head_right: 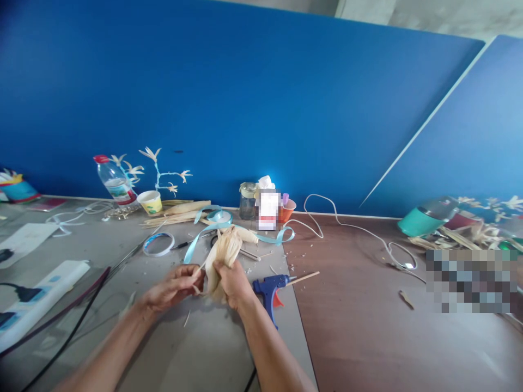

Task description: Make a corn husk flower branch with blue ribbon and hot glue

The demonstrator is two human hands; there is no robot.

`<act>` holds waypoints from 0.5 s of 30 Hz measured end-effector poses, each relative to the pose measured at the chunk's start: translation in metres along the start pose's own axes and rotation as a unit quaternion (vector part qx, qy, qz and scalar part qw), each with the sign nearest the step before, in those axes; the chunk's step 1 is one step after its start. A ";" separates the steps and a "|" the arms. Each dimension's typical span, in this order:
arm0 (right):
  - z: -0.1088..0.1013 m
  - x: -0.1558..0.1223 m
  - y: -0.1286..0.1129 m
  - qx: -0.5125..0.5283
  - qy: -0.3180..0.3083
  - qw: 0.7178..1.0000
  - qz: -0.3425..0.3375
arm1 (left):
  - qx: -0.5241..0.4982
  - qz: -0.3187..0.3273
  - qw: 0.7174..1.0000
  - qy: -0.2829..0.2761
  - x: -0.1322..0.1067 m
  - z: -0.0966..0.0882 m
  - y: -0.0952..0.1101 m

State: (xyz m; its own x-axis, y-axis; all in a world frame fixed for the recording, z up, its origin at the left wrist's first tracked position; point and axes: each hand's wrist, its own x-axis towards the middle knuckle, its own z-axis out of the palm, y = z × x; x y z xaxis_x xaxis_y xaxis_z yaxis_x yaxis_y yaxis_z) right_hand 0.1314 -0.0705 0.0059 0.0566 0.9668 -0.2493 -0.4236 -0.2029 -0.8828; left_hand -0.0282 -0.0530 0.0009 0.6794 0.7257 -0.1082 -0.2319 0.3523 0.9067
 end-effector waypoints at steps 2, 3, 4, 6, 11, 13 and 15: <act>-0.004 0.004 -0.003 0.035 0.029 0.999 0.020 | -0.056 0.054 0.997 0.012 -0.002 -0.003 0.005; -0.005 0.005 -0.006 0.055 0.038 0.997 0.031 | -0.092 0.084 0.992 0.023 -0.003 -0.005 0.009; -0.007 0.006 -0.008 0.067 0.045 0.996 0.036 | -0.127 0.113 0.985 0.041 -0.003 -0.008 0.012; -0.010 0.007 -0.013 0.078 0.047 0.995 0.041 | -0.190 0.153 0.967 0.078 -0.003 -0.014 0.018; -0.020 0.010 -0.024 0.109 0.106 0.988 0.020 | -0.267 0.224 0.933 0.096 -0.006 -0.025 0.030; -0.025 0.013 -0.029 0.126 0.139 0.982 -0.005 | -0.250 0.243 0.929 0.123 -0.005 -0.029 0.030; -0.028 0.014 -0.032 0.124 0.141 0.982 -0.023 | -0.218 0.240 0.932 0.164 -0.003 -0.031 0.027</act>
State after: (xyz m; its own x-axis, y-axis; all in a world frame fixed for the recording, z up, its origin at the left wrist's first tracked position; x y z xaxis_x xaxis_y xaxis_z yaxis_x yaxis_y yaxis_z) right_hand 0.1706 -0.0544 0.0193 0.3136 0.8854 -0.3432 -0.6198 -0.0830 -0.7803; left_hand -0.0581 -0.0270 0.0133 0.1913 0.9779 0.0839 -0.7634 0.0946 0.6390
